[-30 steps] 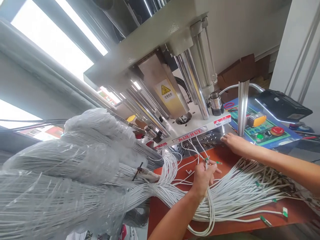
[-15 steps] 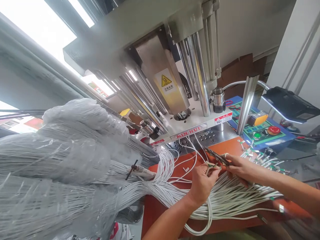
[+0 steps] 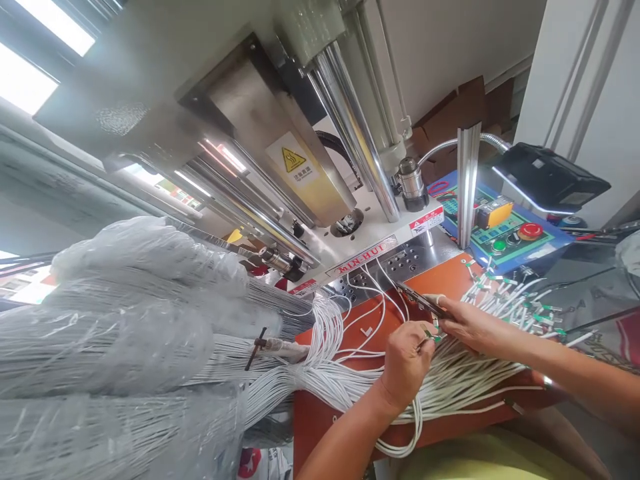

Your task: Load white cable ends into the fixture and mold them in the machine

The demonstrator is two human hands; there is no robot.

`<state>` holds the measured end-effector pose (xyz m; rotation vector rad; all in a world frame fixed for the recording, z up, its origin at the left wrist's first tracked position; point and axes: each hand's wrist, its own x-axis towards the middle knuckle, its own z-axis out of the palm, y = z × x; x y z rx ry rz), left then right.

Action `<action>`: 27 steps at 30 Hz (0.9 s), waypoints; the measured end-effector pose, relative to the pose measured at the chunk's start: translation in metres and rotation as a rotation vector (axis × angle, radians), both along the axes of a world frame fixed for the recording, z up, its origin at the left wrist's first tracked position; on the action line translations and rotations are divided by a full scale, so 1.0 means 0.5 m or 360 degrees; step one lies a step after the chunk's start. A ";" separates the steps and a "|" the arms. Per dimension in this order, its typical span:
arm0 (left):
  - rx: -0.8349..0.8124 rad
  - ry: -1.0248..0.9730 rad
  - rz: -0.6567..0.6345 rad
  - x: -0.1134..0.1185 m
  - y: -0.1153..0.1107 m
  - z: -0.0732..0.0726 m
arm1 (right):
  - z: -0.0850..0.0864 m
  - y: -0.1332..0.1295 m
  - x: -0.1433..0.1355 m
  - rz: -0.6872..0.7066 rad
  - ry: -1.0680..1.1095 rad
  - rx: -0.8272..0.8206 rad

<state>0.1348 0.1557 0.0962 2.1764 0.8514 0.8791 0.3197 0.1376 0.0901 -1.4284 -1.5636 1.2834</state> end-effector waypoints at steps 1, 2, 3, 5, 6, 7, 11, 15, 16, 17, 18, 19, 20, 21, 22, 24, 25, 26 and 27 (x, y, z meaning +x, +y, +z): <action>0.0011 0.0001 0.0001 0.000 0.000 0.000 | -0.006 0.001 0.001 0.0017 -0.0031 0.0047; 0.0019 0.0002 0.0002 0.000 -0.001 0.000 | -0.013 0.002 0.001 0.0032 -0.0051 0.0079; 0.0024 0.0006 0.0000 0.000 -0.001 0.001 | -0.019 0.004 0.002 0.0045 -0.0061 0.0096; 0.0026 0.0023 -0.0007 0.000 -0.001 0.002 | -0.029 0.006 0.003 0.0068 -0.0063 0.0094; 0.0025 0.0033 -0.0009 0.000 -0.001 0.003 | -0.033 0.006 0.004 0.0085 -0.0059 0.0093; 0.0025 0.0042 -0.0010 -0.001 0.000 0.003 | -0.036 0.006 0.004 0.0104 -0.0049 0.0098; 0.0021 0.0070 -0.0027 -0.003 0.001 0.001 | -0.047 0.005 0.000 0.0094 -0.0016 0.0168; 0.0003 0.0090 -0.0042 -0.006 0.001 -0.005 | -0.060 0.004 -0.008 -0.0001 -0.0132 0.0192; -0.0002 0.0092 -0.0040 -0.006 0.001 -0.006 | -0.064 0.003 -0.009 -0.0010 -0.0165 0.0181; -0.0010 0.0093 -0.0040 -0.006 0.001 -0.007 | -0.066 0.003 -0.009 -0.0010 -0.0194 0.0166; -0.0024 0.0093 -0.0038 -0.005 0.002 -0.007 | -0.067 0.002 -0.009 -0.0007 -0.0221 0.0153; -0.0053 0.0092 -0.0029 -0.005 0.003 -0.007 | -0.065 0.002 -0.007 0.0000 -0.0246 0.0143; -0.0100 0.0093 -0.0006 -0.003 0.004 -0.006 | -0.062 0.001 -0.004 0.0013 -0.0261 0.0138; -0.0167 0.0095 0.0028 -0.002 0.005 -0.005 | -0.057 0.000 0.000 0.0031 -0.0261 0.0136; -0.0257 0.0097 0.0072 -0.001 0.007 -0.004 | -0.050 0.000 0.004 0.0054 -0.0251 0.0135; -0.0490 0.0089 0.0167 0.001 0.012 0.000 | -0.035 0.000 0.011 0.0112 -0.0203 0.0129; -0.0623 0.0083 0.0192 0.001 0.016 0.003 | -0.029 0.000 0.013 0.0139 -0.0174 0.0123; -0.0756 0.0067 0.0192 0.000 0.019 0.005 | -0.025 0.001 0.014 0.0155 -0.0149 0.0118; -0.0880 0.0036 0.0169 -0.001 0.023 0.008 | -0.024 0.001 0.013 0.0156 -0.0135 0.0110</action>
